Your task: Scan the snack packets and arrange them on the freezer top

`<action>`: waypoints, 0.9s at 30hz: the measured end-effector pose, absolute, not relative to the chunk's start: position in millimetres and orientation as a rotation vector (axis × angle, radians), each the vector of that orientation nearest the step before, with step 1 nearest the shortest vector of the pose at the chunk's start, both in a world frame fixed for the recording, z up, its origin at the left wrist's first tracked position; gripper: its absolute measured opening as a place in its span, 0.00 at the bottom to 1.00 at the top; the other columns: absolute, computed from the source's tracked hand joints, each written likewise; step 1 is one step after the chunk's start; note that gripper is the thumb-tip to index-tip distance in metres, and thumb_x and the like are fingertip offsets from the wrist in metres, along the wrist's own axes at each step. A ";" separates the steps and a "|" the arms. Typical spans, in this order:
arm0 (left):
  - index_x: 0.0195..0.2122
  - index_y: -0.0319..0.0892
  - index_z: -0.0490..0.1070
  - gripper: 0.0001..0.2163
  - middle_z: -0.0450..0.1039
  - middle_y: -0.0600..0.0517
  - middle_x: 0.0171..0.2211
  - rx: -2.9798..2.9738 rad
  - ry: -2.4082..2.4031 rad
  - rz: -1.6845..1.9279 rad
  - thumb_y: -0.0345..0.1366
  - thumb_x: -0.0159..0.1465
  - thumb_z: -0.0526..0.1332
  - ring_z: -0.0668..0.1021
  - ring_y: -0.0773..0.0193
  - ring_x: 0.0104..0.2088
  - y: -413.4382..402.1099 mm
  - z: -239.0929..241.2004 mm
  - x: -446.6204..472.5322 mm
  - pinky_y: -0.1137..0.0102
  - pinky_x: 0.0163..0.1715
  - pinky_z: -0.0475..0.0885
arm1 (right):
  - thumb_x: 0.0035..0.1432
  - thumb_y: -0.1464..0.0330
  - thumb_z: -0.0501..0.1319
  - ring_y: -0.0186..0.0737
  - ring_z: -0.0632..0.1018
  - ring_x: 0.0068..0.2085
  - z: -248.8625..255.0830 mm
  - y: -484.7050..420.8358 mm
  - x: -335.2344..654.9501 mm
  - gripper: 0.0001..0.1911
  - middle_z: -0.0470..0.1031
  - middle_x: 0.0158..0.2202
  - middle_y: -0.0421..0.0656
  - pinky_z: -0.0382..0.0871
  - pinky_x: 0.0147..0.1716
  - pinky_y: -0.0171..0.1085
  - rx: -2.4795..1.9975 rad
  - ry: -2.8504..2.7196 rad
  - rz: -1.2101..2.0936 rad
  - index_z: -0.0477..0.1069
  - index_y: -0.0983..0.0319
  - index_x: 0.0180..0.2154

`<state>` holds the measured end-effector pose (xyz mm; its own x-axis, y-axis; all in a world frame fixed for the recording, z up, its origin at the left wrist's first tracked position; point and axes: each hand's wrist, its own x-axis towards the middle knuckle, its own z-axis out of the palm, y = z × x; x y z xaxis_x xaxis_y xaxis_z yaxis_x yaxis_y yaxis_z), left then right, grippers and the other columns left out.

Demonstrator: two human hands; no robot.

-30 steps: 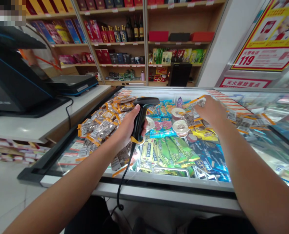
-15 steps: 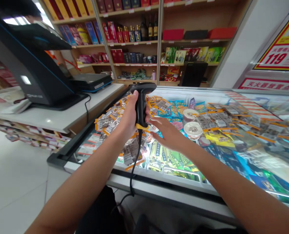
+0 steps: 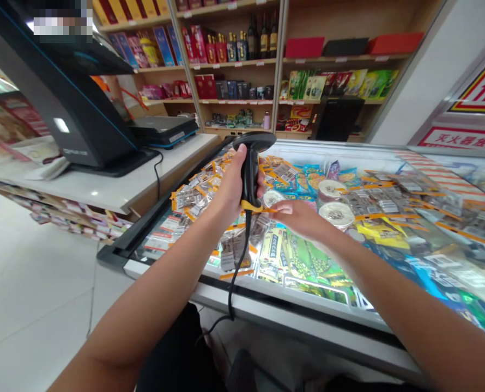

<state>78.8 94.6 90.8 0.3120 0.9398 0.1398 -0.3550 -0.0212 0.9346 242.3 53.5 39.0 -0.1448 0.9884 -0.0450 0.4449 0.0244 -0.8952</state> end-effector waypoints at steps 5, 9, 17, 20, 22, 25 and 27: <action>0.44 0.40 0.72 0.28 0.66 0.56 0.19 1.172 0.684 1.099 0.62 0.68 0.49 0.69 0.70 0.14 94.2 89.1 80.2 0.75 0.14 0.60 | 0.60 0.70 0.64 0.36 0.75 0.25 53.1 55.8 288.5 0.04 0.74 0.25 0.42 0.73 0.28 0.36 -1.594 -1.274 1.139 0.74 0.60 0.31; 0.43 0.39 0.71 0.27 0.67 0.55 0.19 1.249 0.616 0.957 0.62 0.67 0.52 0.69 0.69 0.13 92.8 84.9 82.8 0.75 0.12 0.59 | 0.60 0.72 0.64 0.34 0.75 0.26 57.3 64.5 328.6 0.03 0.74 0.27 0.40 0.72 0.27 0.33 -1.631 -1.119 0.976 0.72 0.60 0.33; 0.34 0.39 0.70 0.29 0.70 0.51 0.20 1.539 0.530 0.589 0.64 0.66 0.52 0.70 0.68 0.14 79.9 67.7 90.0 0.73 0.13 0.63 | 0.61 0.72 0.65 0.36 0.80 0.28 65.2 71.4 354.9 0.03 0.78 0.29 0.42 0.79 0.34 0.37 -1.539 -0.915 0.810 0.71 0.61 0.35; 0.28 0.38 0.69 0.30 0.70 0.50 0.20 1.619 0.531 0.495 0.63 0.68 0.49 0.70 0.69 0.14 78.6 63.1 90.0 0.73 0.13 0.64 | 0.62 0.72 0.64 0.36 0.80 0.27 68.2 69.9 355.7 0.04 0.78 0.28 0.41 0.80 0.34 0.38 -1.509 -0.859 0.784 0.70 0.61 0.34; 0.27 0.39 0.69 0.30 0.69 0.50 0.20 1.657 0.542 0.445 0.62 0.69 0.49 0.71 0.68 0.14 78.3 61.5 89.6 0.74 0.13 0.65 | 0.63 0.72 0.63 0.35 0.80 0.26 69.7 69.2 356.8 0.05 0.77 0.28 0.40 0.80 0.34 0.38 -1.495 -0.832 0.768 0.69 0.61 0.34; 0.31 0.40 0.69 0.26 0.70 0.51 0.20 1.655 0.547 0.427 0.60 0.69 0.51 0.71 0.68 0.15 76.3 61.3 90.4 0.74 0.13 0.66 | 0.62 0.72 0.64 0.36 0.80 0.27 71.0 68.2 358.6 0.05 0.77 0.27 0.40 0.80 0.33 0.38 -1.505 -0.821 0.750 0.69 0.60 0.33; 0.32 0.41 0.69 0.25 0.70 0.52 0.21 1.638 0.550 0.429 0.60 0.69 0.52 0.71 0.68 0.15 74.0 62.0 91.8 0.74 0.14 0.66 | 0.61 0.72 0.65 0.36 0.80 0.27 71.1 68.0 359.5 0.06 0.76 0.27 0.39 0.80 0.33 0.39 -1.512 -0.830 0.749 0.70 0.60 0.32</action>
